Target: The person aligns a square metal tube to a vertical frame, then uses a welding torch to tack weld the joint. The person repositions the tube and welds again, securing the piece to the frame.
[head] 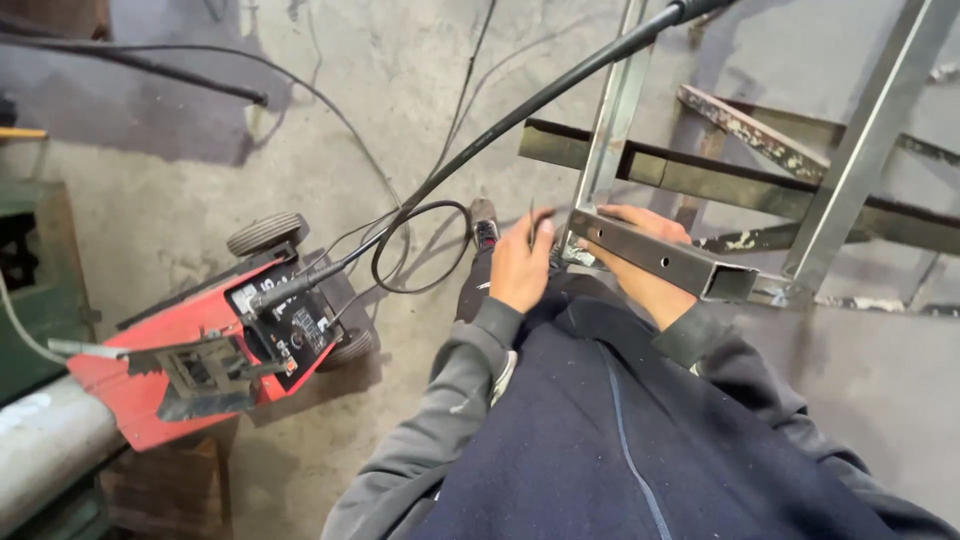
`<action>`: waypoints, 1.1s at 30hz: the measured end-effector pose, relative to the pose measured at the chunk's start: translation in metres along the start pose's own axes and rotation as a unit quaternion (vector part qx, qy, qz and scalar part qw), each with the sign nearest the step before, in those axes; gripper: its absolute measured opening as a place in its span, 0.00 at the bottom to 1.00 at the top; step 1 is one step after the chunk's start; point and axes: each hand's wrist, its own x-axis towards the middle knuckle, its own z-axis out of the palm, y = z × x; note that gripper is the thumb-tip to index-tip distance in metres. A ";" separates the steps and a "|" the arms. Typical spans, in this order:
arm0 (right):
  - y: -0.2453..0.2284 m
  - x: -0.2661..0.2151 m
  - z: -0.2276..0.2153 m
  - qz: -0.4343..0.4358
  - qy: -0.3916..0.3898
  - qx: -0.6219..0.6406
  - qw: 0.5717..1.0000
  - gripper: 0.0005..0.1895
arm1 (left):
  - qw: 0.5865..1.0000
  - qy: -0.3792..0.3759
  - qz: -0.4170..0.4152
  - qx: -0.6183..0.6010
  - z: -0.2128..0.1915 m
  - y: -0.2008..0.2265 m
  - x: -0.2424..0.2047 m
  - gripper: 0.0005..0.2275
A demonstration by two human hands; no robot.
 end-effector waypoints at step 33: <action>-0.009 -0.002 -0.003 -0.033 0.008 -0.018 0.999 0.21 | 0.995 0.056 -0.075 0.015 0.026 0.008 -0.003 0.16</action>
